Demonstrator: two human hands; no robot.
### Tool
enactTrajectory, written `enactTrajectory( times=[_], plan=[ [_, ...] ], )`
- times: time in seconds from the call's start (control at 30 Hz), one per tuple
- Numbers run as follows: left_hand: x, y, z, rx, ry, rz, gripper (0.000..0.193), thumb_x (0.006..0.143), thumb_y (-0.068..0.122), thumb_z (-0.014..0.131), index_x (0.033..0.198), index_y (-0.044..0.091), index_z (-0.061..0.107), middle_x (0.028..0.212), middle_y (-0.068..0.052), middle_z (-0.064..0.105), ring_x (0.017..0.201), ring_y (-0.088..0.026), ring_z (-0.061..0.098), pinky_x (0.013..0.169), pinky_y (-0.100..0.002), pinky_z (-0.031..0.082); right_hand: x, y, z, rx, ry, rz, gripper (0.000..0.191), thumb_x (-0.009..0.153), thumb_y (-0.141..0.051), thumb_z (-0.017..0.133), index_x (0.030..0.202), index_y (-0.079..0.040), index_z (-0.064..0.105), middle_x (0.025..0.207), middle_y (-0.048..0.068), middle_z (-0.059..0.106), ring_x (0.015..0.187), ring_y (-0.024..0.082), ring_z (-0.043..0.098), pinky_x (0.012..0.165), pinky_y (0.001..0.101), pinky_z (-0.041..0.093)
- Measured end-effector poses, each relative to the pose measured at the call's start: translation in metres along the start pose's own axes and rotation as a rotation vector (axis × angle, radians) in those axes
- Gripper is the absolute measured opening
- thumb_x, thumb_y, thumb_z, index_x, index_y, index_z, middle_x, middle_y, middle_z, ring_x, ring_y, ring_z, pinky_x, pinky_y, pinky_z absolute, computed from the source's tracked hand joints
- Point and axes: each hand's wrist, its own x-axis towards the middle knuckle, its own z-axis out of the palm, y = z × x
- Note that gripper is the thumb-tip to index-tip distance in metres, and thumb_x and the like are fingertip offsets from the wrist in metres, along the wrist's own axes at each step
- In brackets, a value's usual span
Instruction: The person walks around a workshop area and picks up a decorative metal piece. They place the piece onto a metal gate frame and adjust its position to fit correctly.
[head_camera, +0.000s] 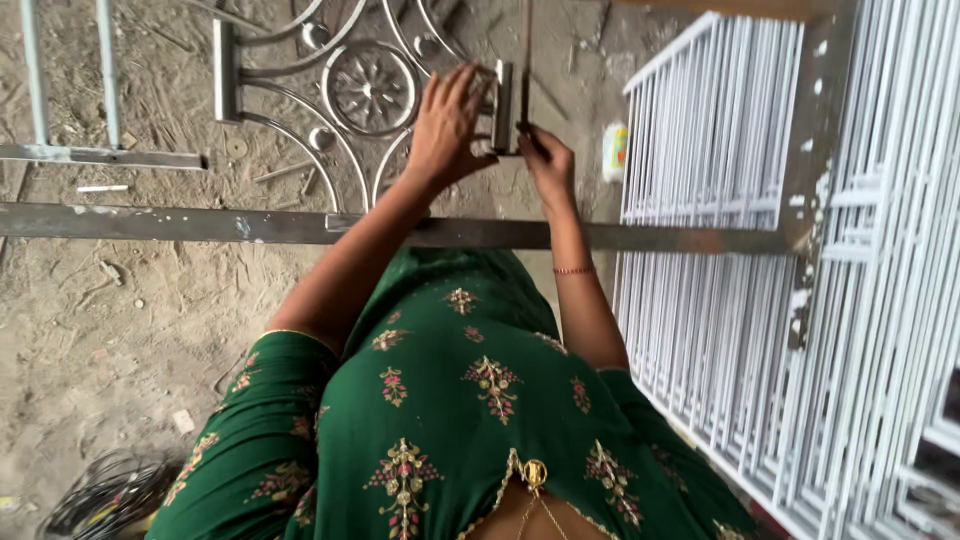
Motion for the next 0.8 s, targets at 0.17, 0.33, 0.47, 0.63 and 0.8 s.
enactTrajectory(
  times=[0.17,0.33,0.47,0.63,0.8],
  plan=[
    [-0.004,-0.003,-0.001,0.046,-0.001,0.008,0.116,0.068,0.066,0.088,0.157,0.006,0.043,0.166,-0.015,0.028,0.153,-0.032,0.025,0.128,-0.052,0.014,-0.002,-0.008,0.009,0.029,-0.006,-0.008,0.029,0.101,-0.016,0.071,0.128,-0.005,0.073,0.083,-0.008,0.062,0.068,0.002,0.044,0.060,0.0203,0.035],
    [-0.003,-0.007,-0.001,0.048,-0.006,0.011,0.111,0.067,0.067,0.088,0.153,0.008,0.048,0.165,-0.013,0.029,0.153,-0.030,0.026,0.127,-0.052,0.013,-0.004,-0.004,0.009,0.058,-0.002,0.025,0.030,0.101,-0.018,0.071,0.129,-0.006,0.074,0.082,-0.009,0.062,0.068,0.001,0.043,0.060,0.0196,0.034],
    [-0.005,-0.011,-0.003,-0.019,0.009,0.030,0.105,0.069,0.066,0.088,0.152,0.013,0.051,0.163,-0.011,0.036,0.152,-0.029,0.029,0.127,-0.053,0.013,-0.006,-0.002,0.007,0.101,-0.003,0.034,0.031,0.102,-0.021,0.072,0.129,-0.006,0.074,0.082,-0.009,0.062,0.068,0.001,0.043,0.060,0.0198,0.034],
    [-0.009,-0.016,-0.005,-0.033,0.055,0.098,0.090,0.076,0.061,0.088,0.147,0.017,0.056,0.162,-0.010,0.042,0.151,-0.028,0.032,0.127,-0.054,0.014,-0.008,0.000,0.010,0.088,0.038,0.063,0.033,0.099,-0.023,0.074,0.129,-0.007,0.074,0.079,-0.007,0.065,0.065,0.003,0.047,0.058,0.0199,0.036],
    [-0.011,-0.011,-0.008,-0.122,0.081,0.084,0.081,0.072,0.044,0.093,0.141,0.016,0.062,0.155,-0.010,0.050,0.146,-0.029,0.040,0.126,-0.053,0.018,-0.009,0.002,0.012,0.125,0.090,0.077,0.032,0.097,-0.019,0.076,0.125,-0.004,0.074,0.082,-0.006,0.069,0.066,0.004,0.049,0.059,0.0203,0.039]
  ],
)
